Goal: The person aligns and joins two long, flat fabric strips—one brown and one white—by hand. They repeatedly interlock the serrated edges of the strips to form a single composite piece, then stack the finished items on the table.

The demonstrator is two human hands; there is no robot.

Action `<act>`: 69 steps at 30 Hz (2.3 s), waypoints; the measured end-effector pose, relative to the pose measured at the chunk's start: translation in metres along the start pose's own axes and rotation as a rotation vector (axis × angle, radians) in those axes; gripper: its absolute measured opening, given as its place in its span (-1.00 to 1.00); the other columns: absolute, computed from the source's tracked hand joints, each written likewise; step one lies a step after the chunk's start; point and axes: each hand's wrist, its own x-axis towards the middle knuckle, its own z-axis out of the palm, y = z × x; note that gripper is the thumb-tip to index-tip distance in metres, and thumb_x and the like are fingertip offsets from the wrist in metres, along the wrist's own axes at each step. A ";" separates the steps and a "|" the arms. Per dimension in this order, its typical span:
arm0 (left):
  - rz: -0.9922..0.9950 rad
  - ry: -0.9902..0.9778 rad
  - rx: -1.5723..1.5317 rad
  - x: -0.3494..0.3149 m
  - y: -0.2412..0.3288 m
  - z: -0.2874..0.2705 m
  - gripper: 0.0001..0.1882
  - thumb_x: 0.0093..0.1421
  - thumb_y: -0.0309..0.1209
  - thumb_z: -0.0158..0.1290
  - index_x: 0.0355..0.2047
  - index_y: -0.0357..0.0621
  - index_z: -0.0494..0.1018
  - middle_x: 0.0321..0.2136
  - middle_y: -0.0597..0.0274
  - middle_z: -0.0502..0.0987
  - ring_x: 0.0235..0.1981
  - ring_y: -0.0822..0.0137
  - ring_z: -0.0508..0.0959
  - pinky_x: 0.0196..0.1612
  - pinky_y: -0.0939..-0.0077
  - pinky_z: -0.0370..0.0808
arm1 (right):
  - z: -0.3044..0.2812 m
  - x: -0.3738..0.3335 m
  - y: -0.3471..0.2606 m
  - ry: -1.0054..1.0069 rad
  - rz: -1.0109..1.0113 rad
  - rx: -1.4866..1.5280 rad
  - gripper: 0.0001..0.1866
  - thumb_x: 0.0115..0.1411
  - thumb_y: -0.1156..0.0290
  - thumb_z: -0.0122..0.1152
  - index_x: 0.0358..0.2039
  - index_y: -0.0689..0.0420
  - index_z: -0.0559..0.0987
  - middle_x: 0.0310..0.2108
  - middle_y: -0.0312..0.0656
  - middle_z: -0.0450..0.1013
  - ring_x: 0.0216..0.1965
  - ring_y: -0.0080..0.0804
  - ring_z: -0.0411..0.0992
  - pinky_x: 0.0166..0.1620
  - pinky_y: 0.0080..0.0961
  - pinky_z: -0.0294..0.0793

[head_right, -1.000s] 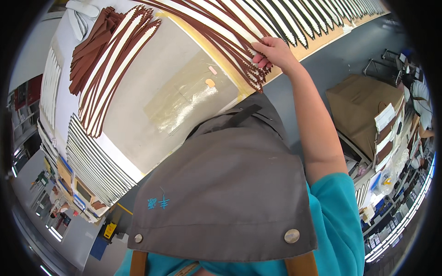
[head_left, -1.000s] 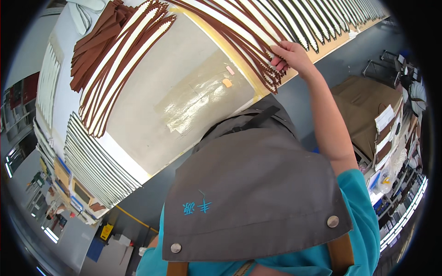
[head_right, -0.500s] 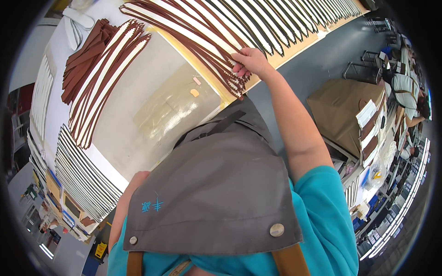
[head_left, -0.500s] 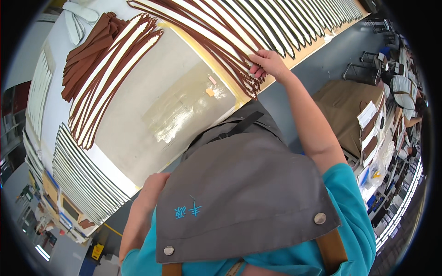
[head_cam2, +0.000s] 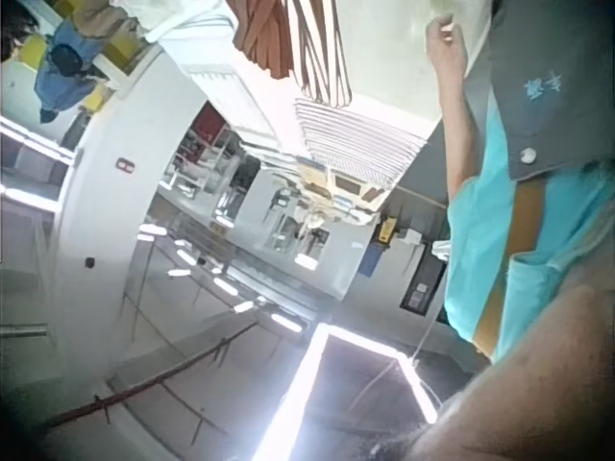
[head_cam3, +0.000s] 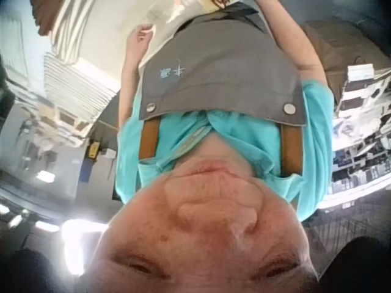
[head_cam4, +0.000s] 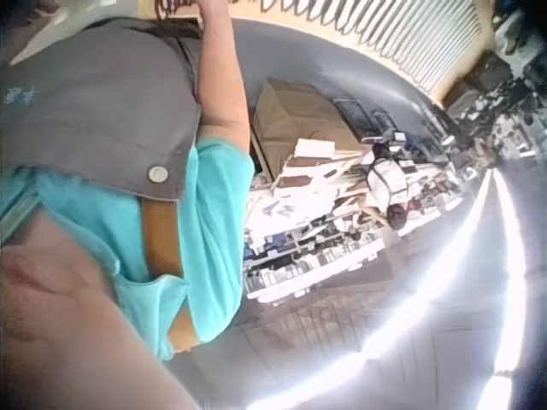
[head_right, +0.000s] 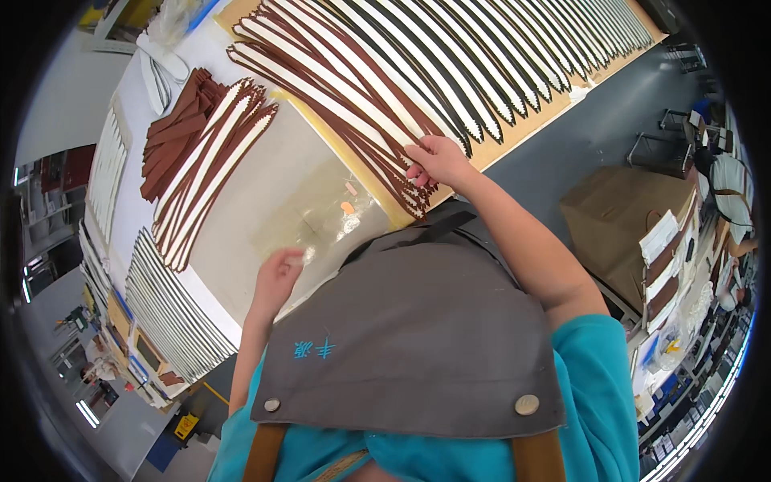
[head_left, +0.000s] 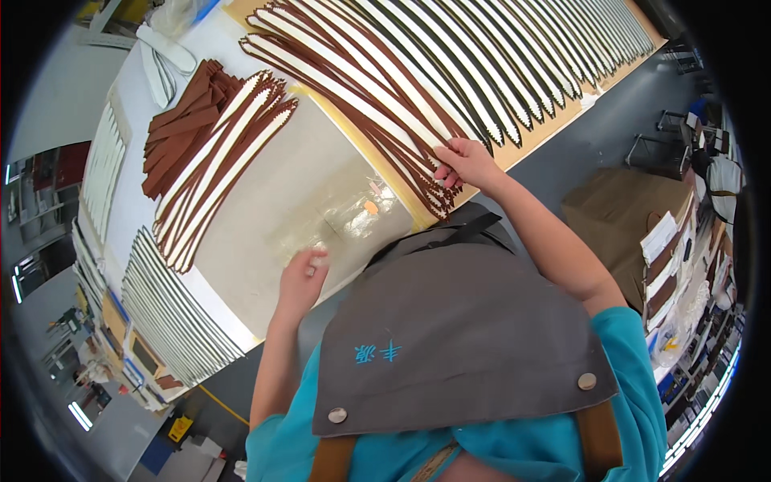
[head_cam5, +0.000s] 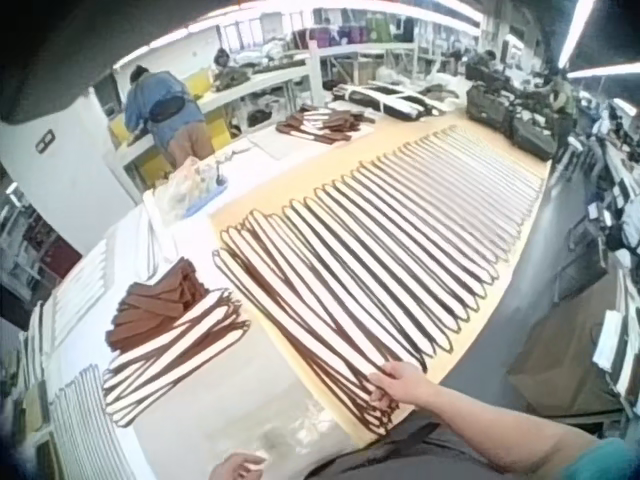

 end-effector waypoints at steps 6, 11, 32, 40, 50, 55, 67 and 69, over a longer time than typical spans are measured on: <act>-0.004 -0.149 -0.792 0.116 0.126 0.062 -0.65 0.31 -0.24 0.06 -0.07 -0.29 0.43 -0.29 0.20 0.56 -0.34 0.42 0.52 -0.21 0.55 0.45 | 0.001 -0.026 -0.023 -0.094 -0.185 -0.089 -0.76 0.32 0.31 0.05 -0.33 0.25 0.46 -0.47 -0.23 0.54 -0.58 -0.60 0.46 -0.49 -0.64 0.45; 0.073 -0.128 -1.161 0.162 0.149 0.103 -0.83 0.34 -0.31 0.00 -0.23 -0.14 0.40 -0.35 0.21 0.51 -0.31 0.36 0.53 -0.23 0.47 0.48 | 0.008 -0.031 -0.015 0.052 -0.490 -0.441 -0.79 0.25 0.32 0.18 -0.27 0.22 0.56 -0.53 -0.26 0.53 -0.51 -0.57 0.48 -0.40 -0.54 0.47; -0.173 -0.114 -1.217 0.172 0.116 0.092 -0.70 0.33 -0.40 -0.01 0.03 -0.22 0.35 -0.11 0.18 0.50 -0.07 0.27 0.51 0.03 0.30 0.43 | -0.015 0.000 -0.005 -0.014 -0.091 0.224 -0.77 0.04 0.36 0.42 -0.42 0.21 0.55 -0.60 -0.28 0.47 -0.56 -0.55 0.45 -0.45 -0.57 0.43; -0.073 -0.086 -1.234 0.165 0.133 0.095 -0.70 0.32 -0.41 0.01 0.03 -0.21 0.35 -0.05 0.23 0.50 -0.03 0.35 0.48 0.05 0.31 0.40 | 0.003 -0.003 -0.003 0.303 -0.411 -0.648 -0.77 0.00 0.28 0.40 -0.45 0.11 0.54 -0.37 -0.17 0.45 -0.37 -0.12 0.49 -0.30 -0.24 0.48; -0.085 -0.131 -1.182 0.172 0.127 0.100 -0.67 0.32 -0.38 0.03 0.04 -0.20 0.35 -0.02 0.21 0.50 -0.02 0.36 0.49 0.04 0.36 0.40 | 0.008 -0.010 -0.012 0.263 -0.405 -0.427 -0.82 -0.02 0.41 0.37 -0.39 0.09 0.55 -0.34 -0.18 0.44 -0.36 -0.16 0.48 -0.29 -0.29 0.49; -0.076 -0.144 -1.303 0.173 0.123 0.102 -0.69 0.33 -0.37 0.02 0.02 -0.22 0.34 -0.05 0.19 0.50 -0.04 0.35 0.50 0.05 0.37 0.40 | 0.011 -0.021 -0.023 0.323 -0.714 -0.563 -0.79 -0.06 0.47 0.38 -0.37 0.11 0.56 -0.30 -0.20 0.44 -0.31 -0.18 0.46 -0.26 -0.32 0.48; -0.091 -0.260 -1.419 0.176 0.117 0.099 -0.66 0.39 -0.43 -0.14 0.14 -0.24 0.24 0.02 0.10 0.46 -0.01 0.25 0.51 0.05 0.31 0.48 | 0.012 -0.023 -0.021 0.262 -0.911 -0.576 -0.77 -0.06 0.48 0.35 -0.31 0.11 0.63 -0.24 -0.30 0.45 -0.18 -0.26 0.42 -0.09 -0.34 0.42; -0.045 -0.304 -1.410 0.176 0.119 0.098 -0.64 0.38 -0.42 -0.14 0.15 -0.23 0.22 0.03 0.11 0.45 0.01 0.24 0.50 0.08 0.30 0.45 | 0.012 -0.021 -0.016 0.247 -0.862 -0.480 -0.78 -0.04 0.48 0.34 -0.31 0.11 0.63 -0.23 -0.29 0.46 -0.17 -0.25 0.42 -0.08 -0.35 0.43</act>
